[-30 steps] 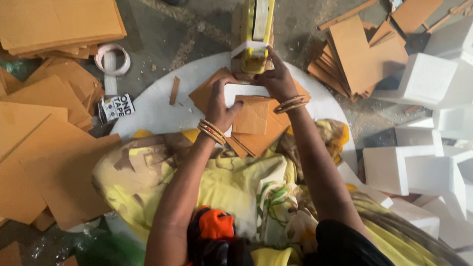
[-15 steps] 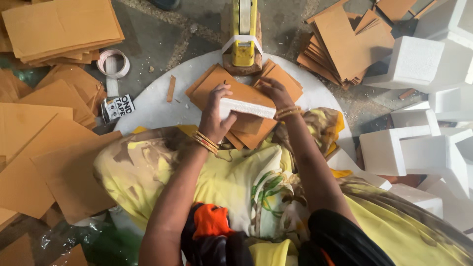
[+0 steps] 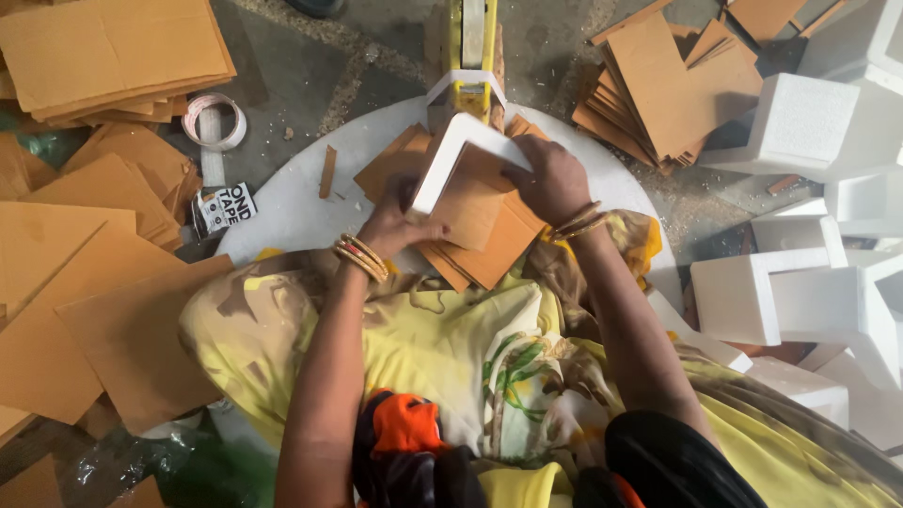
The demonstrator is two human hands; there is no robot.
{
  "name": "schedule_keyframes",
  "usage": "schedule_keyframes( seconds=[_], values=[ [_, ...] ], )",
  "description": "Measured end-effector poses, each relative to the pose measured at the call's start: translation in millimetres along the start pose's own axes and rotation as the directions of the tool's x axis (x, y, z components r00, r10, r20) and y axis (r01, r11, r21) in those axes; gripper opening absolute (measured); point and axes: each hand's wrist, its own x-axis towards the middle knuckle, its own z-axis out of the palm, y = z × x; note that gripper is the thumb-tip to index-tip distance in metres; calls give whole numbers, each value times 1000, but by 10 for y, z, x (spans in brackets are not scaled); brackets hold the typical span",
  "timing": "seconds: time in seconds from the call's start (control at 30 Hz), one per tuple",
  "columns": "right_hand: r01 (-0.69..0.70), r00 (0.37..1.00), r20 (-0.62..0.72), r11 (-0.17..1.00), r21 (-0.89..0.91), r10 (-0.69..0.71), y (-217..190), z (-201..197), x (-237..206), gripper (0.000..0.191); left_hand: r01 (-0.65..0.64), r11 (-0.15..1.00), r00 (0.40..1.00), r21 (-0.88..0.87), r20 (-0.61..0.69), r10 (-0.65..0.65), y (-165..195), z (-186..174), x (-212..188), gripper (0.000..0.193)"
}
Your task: The person sits on the floor and repeatedly assembles small cardboard boxes by inserting white foam inserts, folding flaps, and sealing them with a tape dispenser. The person handles cardboard pieces and foam inserts one at a time, stacking finished boxes nearby.
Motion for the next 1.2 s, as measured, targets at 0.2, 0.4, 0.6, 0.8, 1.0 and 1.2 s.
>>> schedule_keyframes(
  seconds=[0.2, 0.4, 0.6, 0.8, 1.0, 1.2],
  values=[
    [125, 992, 45, 988, -88, -122, -317, -30, 80, 37, -184, 965, 980, -187, 44, 195, 217, -102, 88, 121],
    [151, 987, 74, 985, -87, -145, -380, 29, 95, 40, -263, 913, 937, 313, -143, 319, 455, 39, 431, 76],
    [160, 972, 101, 910, 382, -213, 86, -49, 383, 40, -168, 921, 954, 351, -179, 242, 485, 63, 380, 52],
    [-390, 921, 273, 689, 611, 280, 453, 225, 1209, 35, -110, 925, 962, 365, -193, 190, 516, 90, 397, 45],
    [-57, 994, -57, 886, 460, 94, 212, 332, 1033, 29, -127, 929, 942, 347, -251, 223, 455, 132, 440, 37],
    [-263, 962, 181, 501, 824, 207, 7, 562, -192, 15, -123, 933, 916, 337, -323, 237, 486, 201, 531, 44]
  ],
)
